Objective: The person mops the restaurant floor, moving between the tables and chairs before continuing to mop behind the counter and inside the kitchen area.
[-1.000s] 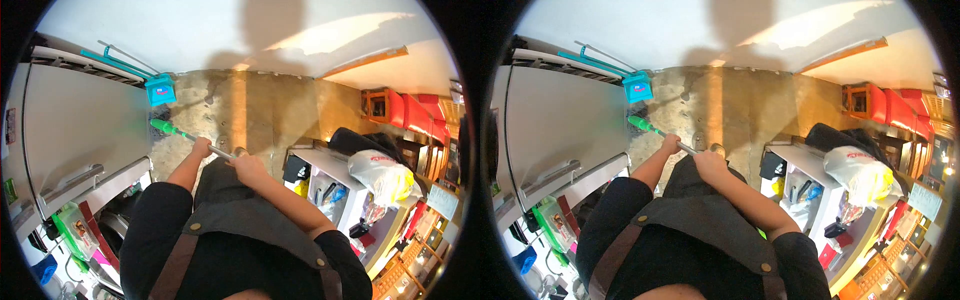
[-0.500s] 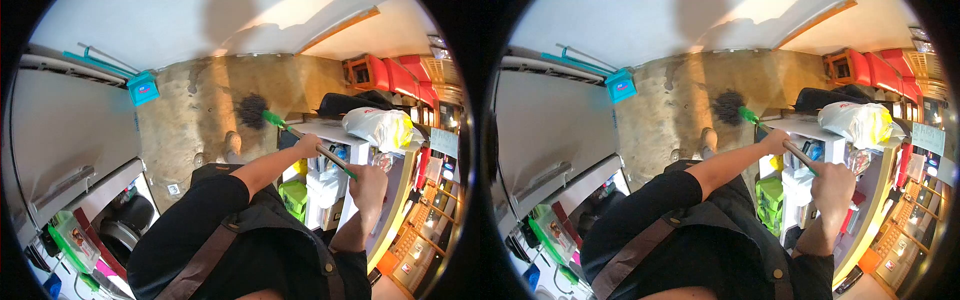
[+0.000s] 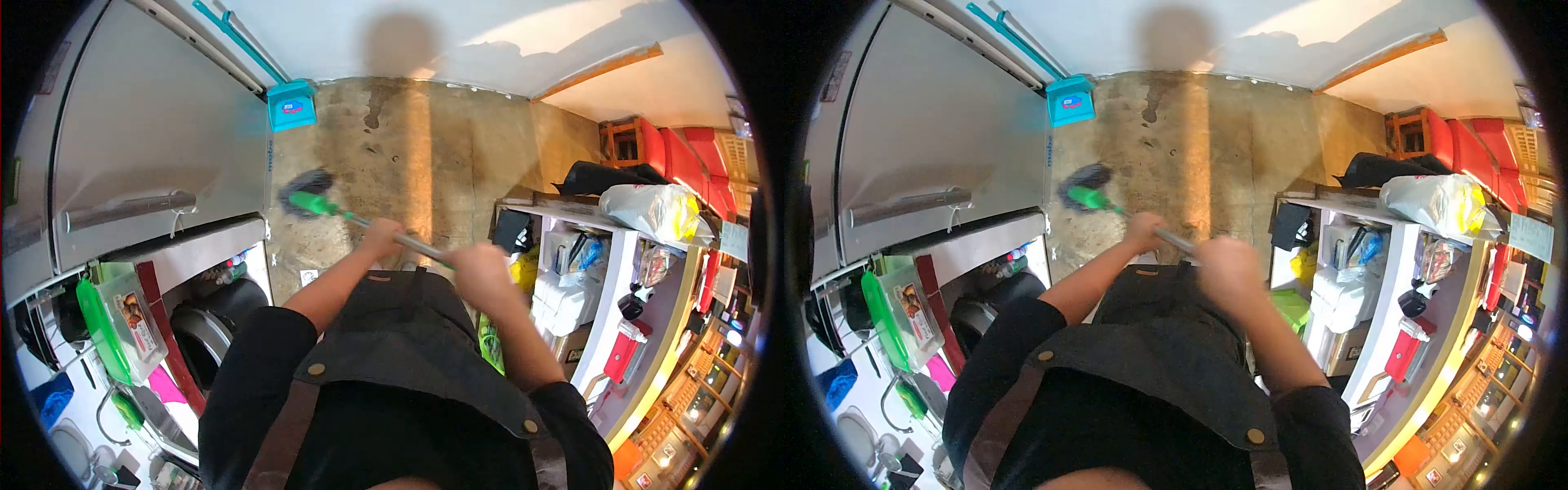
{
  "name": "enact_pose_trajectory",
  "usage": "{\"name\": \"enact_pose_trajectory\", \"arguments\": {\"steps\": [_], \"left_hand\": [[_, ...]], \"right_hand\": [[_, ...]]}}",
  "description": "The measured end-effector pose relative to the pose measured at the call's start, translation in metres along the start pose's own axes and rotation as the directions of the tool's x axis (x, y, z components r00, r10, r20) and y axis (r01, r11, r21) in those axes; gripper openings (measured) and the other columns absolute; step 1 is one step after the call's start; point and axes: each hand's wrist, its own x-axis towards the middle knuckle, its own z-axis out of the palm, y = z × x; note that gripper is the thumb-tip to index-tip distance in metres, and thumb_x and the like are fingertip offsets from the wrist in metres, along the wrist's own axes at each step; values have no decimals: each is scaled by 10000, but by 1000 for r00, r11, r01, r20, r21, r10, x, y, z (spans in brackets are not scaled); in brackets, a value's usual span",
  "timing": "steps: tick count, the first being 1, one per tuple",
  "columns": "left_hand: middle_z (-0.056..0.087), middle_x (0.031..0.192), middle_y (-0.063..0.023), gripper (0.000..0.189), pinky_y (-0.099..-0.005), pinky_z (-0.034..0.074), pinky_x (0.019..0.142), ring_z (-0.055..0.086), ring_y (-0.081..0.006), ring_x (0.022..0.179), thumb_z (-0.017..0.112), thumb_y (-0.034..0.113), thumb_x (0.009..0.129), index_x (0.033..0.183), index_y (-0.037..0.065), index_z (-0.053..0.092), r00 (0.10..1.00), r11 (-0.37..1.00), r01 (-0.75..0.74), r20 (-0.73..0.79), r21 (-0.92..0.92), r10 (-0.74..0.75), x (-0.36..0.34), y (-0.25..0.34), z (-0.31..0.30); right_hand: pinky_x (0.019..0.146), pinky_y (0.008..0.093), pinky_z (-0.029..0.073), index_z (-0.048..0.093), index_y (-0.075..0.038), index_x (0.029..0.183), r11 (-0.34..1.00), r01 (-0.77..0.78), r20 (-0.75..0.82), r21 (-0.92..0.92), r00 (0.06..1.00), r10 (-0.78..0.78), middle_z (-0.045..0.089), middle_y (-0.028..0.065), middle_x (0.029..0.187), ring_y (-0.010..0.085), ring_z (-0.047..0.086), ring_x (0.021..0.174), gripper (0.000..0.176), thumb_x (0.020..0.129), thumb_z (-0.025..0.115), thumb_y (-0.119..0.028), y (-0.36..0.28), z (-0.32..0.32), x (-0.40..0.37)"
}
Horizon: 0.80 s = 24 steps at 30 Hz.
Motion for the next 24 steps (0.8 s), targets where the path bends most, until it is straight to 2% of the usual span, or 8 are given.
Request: {"name": "enact_pose_trajectory", "arguments": {"steps": [4,8,13,14,15,18,20,24], "left_hand": [[592,716,-104,188,-408,447,682,570,-305,738,706,257,569,686,127,636,989,976,135,37,171,-143,-17,-28,31],[592,706,-105,131,-422,437,672,564,-319,772,664,216,568,653,121,634,992,991,73,97,114,-85,8,85,84],[548,612,-168,335,-441,411,577,539,-344,617,653,361,642,574,44,567,960,905,-252,25,-342,277,60,253,151],[523,537,-171,392,-437,412,535,533,-353,554,637,384,691,541,31,555,904,790,-427,-234,-439,358,69,269,170],[504,511,-182,384,-443,397,508,523,-366,521,650,347,688,514,26,535,962,737,-259,-101,-624,253,71,288,160],[522,588,-207,335,-424,396,522,523,-376,591,676,293,658,527,23,528,927,726,-366,-295,-582,231,89,282,192],[578,667,-189,128,-425,456,614,562,-373,669,614,172,608,638,48,609,957,849,-280,-62,-448,283,84,264,171],[602,731,-173,139,-407,479,679,584,-348,748,583,159,605,693,67,637,972,927,-131,139,-351,190,16,240,114]], "right_hand": [[657,435,460,647,-182,979,998,18,-17,61,1000,-17,609,156,747,334,590,707,349,677,511,-72,-1,54,3],[651,411,468,665,-180,936,967,-218,-43,130,973,225,607,174,749,323,593,714,298,655,595,-110,78,63,-87],[589,366,466,683,-163,879,818,-575,-195,-19,804,561,603,157,681,301,598,629,307,602,619,-49,95,-20,-214],[589,374,470,686,-157,865,806,-590,-246,-42,788,564,605,149,674,295,600,624,302,596,613,-38,90,-25,-223],[590,377,472,687,-163,862,798,-590,-287,-123,791,540,604,149,669,296,599,619,303,595,609,-43,88,-21,-223],[596,391,476,689,-173,846,787,-584,-315,-197,798,514,599,149,650,305,590,603,298,590,587,-60,84,-8,-205],[597,399,473,688,-150,828,824,-527,-339,-207,829,445,579,169,620,319,577,587,288,583,574,-52,60,4,-195],[579,361,468,682,-100,846,917,-397,-330,46,860,389,581,181,631,311,588,581,310,556,624,-6,12,-2,-219]]}}
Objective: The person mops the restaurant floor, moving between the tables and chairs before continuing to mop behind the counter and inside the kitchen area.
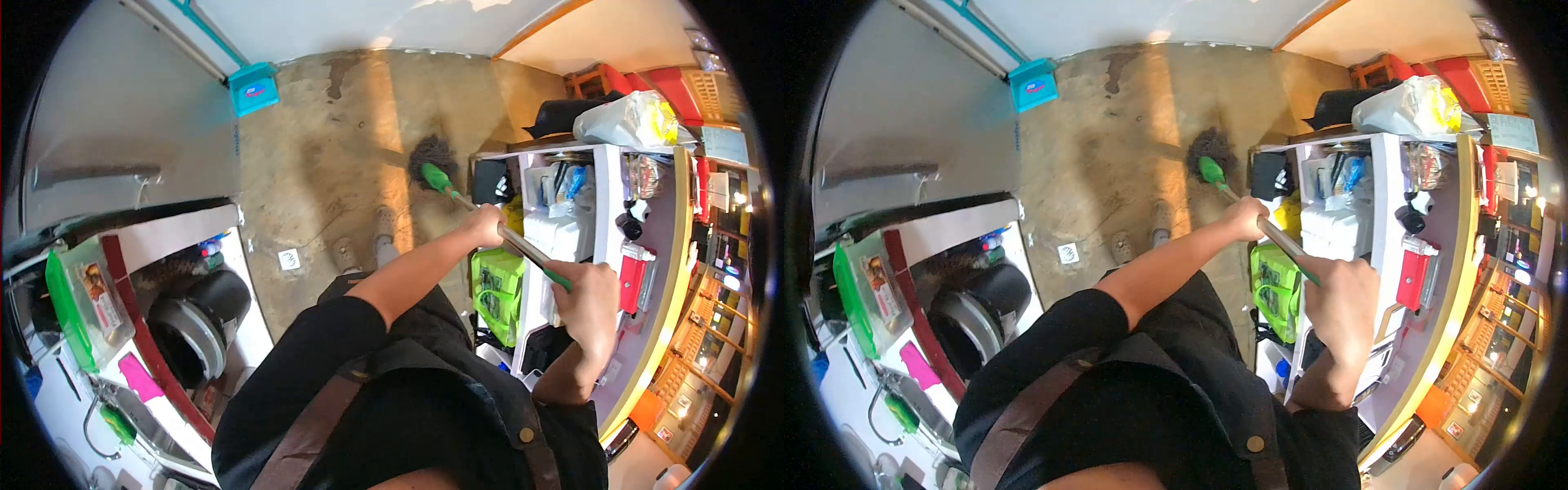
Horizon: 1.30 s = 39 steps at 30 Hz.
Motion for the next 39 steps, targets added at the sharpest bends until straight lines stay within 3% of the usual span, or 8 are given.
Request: {"name": "enact_pose_trajectory", "arguments": {"steps": [7,9,12,17,19,25,30,39], "left_hand": [[552,702,-127,160,-447,423,627,540,-317,755,639,193,595,626,74,536,979,962,126,-187,241,-81,-170,-107,-45],[551,625,-119,144,-421,431,622,553,-323,677,658,189,595,585,82,562,882,959,90,-468,268,48,-223,-155,-51],[559,631,-112,158,-407,431,641,555,-316,683,671,209,580,572,93,565,903,863,381,-335,330,-271,-248,-208,-52],[563,643,-108,153,-425,419,624,554,-317,679,674,208,551,592,103,571,964,899,169,-256,404,-66,-183,-149,41],[560,640,-121,152,-424,425,605,549,-326,668,662,205,511,587,111,569,906,979,-40,-407,200,120,-144,-73,90],[566,655,-174,117,-414,440,613,557,-349,669,614,147,593,658,51,601,978,957,-206,-75,-202,194,-46,49,208],[587,736,-190,134,-381,465,638,583,-338,739,602,80,600,721,24,614,989,992,-110,97,-60,115,-45,45,180],[567,702,-171,171,-458,432,647,546,-366,737,606,137,567,694,27,572,973,989,117,-208,90,-96,-219,-4,92]], "right_hand": [[582,363,476,663,-146,923,917,299,210,265,910,-358,613,138,691,277,607,629,328,629,575,-29,-40,81,-4],[569,388,476,628,-83,823,867,433,126,248,872,-472,595,147,682,308,604,662,173,670,550,-100,-83,154,-13],[621,413,483,624,-77,841,887,392,281,246,847,-452,587,147,672,307,607,683,158,735,510,-103,-124,200,-13],[595,400,476,655,-189,967,926,339,160,164,918,-364,604,157,705,308,597,654,354,666,523,-61,8,185,-48],[626,383,478,658,-177,965,988,112,234,110,963,-135,614,149,734,297,601,655,389,603,603,-44,56,123,-79],[612,397,474,683,-164,828,939,-248,46,-237,963,265,594,150,637,321,588,616,263,593,621,-63,88,44,-147],[587,399,469,689,-143,801,981,-117,-40,-153,993,112,564,171,577,327,573,554,265,586,565,-53,82,74,-141],[602,337,487,689,-127,819,940,197,98,280,968,-232,635,113,737,280,606,600,270,573,647,-22,26,72,-153]]}}
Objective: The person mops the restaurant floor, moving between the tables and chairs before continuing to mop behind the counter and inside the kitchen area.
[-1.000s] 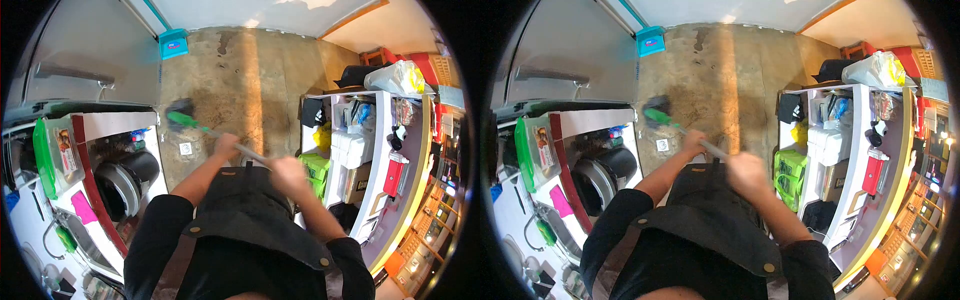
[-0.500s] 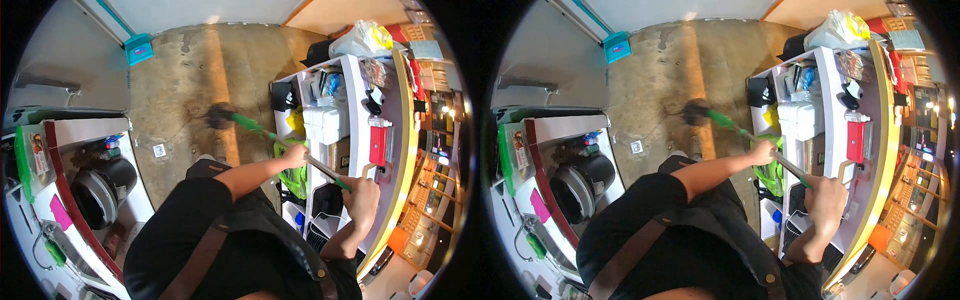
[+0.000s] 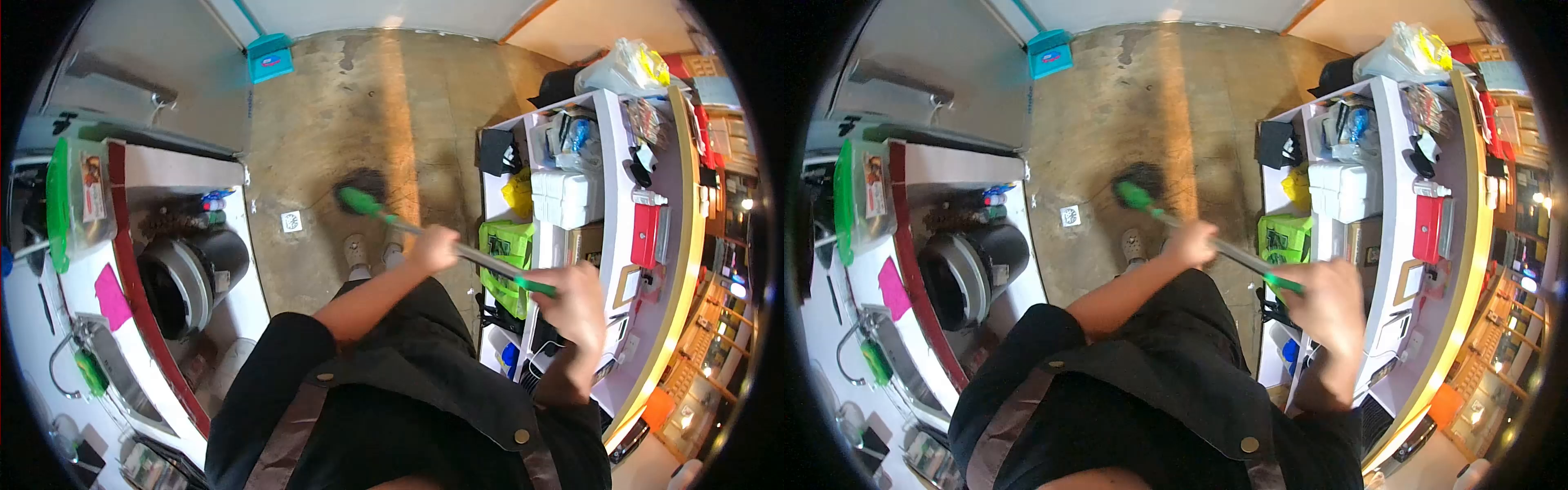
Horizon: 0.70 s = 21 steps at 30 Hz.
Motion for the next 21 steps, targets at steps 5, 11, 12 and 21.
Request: {"name": "enact_pose_trajectory", "arguments": {"steps": [5,11,12,21], "left_hand": [[557,648,-124,204,-420,428,606,544,-338,678,697,243,566,680,104,600,989,969,67,-145,238,-33,-92,-161,-38],[606,689,-94,147,-408,447,646,579,-306,680,659,236,616,734,148,651,999,892,38,-12,450,-37,-53,-141,42],[607,698,-94,145,-421,444,654,579,-311,691,664,244,602,708,147,650,994,923,104,-25,370,-103,-35,-122,80],[602,734,-193,137,-435,471,699,585,-353,758,564,85,596,711,53,633,917,935,-191,285,-297,278,65,136,224]], "right_hand": [[629,427,468,653,-162,905,975,204,290,-86,942,-172,609,134,728,321,591,699,277,678,518,-80,-42,152,57],[667,415,473,634,-193,971,982,99,290,-161,956,-49,608,126,721,310,598,772,296,705,541,-101,30,149,27],[687,412,470,637,-218,1002,990,-25,258,-142,964,62,606,146,733,319,593,776,358,695,536,-64,66,142,9],[633,393,476,686,-146,850,803,-508,-238,-310,860,452,599,174,676,328,597,650,297,569,651,-58,102,-5,-136]]}}
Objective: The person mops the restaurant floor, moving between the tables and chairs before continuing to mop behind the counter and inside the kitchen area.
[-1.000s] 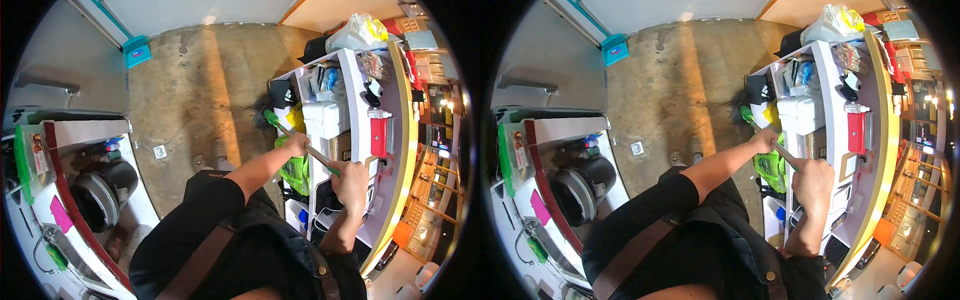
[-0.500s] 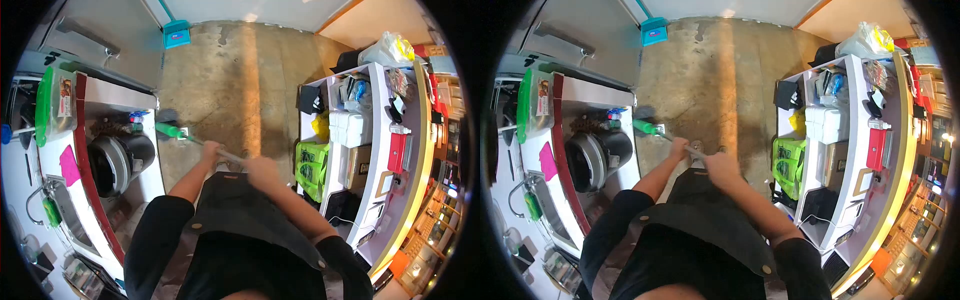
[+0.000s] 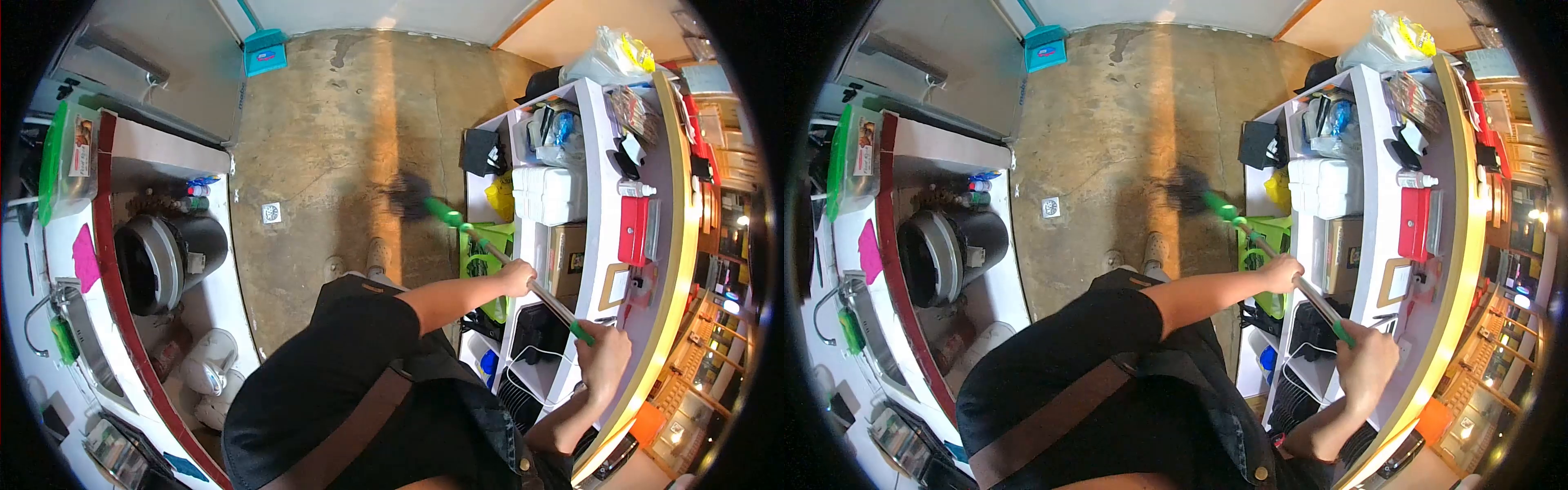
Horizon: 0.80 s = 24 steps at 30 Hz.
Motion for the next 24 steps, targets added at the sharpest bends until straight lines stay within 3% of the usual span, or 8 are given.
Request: {"name": "enact_pose_trajectory", "arguments": {"steps": [2,4,8,11,12,14,18,24], "left_hand": [[605,754,-188,130,-429,472,705,586,-347,782,562,71,615,722,63,637,999,999,30,-32,21,-30,0,-6,-1],[608,780,-177,131,-419,479,703,589,-332,802,568,69,625,735,71,639,995,994,95,-31,57,-94,-18,0,-18],[598,751,-178,133,-442,480,673,587,-353,744,597,129,597,697,45,619,983,974,178,-73,140,-169,-86,12,-54],[592,723,-175,133,-451,467,627,580,-359,710,597,148,592,669,39,599,958,955,247,-190,163,-216,-156,-2,-72],[587,700,-167,129,-453,459,609,573,-363,685,593,146,591,659,36,589,945,956,243,-261,166,-195,-183,-15,-77],[562,628,-146,113,-444,443,576,549,-370,627,595,138,577,623,40,564,910,920,287,-376,265,-176,-240,-23,-103],[549,647,-145,150,-451,432,617,545,-351,730,635,164,581,619,59,535,818,901,375,-535,217,-212,-309,-58,-124],[576,718,-134,194,-441,447,649,552,-340,775,669,218,573,662,84,561,856,785,470,-424,404,-294,-316,-51,-123]], "right_hand": [[622,388,475,686,-143,843,997,28,-79,-67,996,-33,588,181,653,325,597,633,296,563,649,-56,-10,15,1],[624,368,481,685,-118,825,997,41,-71,70,997,-36,594,179,664,325,598,627,287,554,645,-32,-18,10,-5],[636,302,479,674,-46,827,958,33,58,285,997,-52,619,174,710,281,625,642,302,537,652,36,-46,1,-29],[664,293,482,669,-39,839,890,136,170,435,958,-229,638,156,802,273,635,723,319,545,638,77,-61,2,-43],[649,315,492,680,-68,809,849,310,111,428,914,-390,627,159,755,285,626,669,248,571,660,-2,-69,10,-41],[654,338,493,682,-103,828,823,451,138,344,843,-519,623,159,733,291,619,661,246,595,639,-34,-100,25,-44],[560,408,446,670,-124,828,712,647,24,272,735,-677,584,141,623,323,566,579,225,608,625,-123,-163,34,-63],[649,419,440,669,-132,813,618,698,-19,363,668,-744,604,130,688,329,559,669,202,627,588,-136,-138,72,-54]]}}
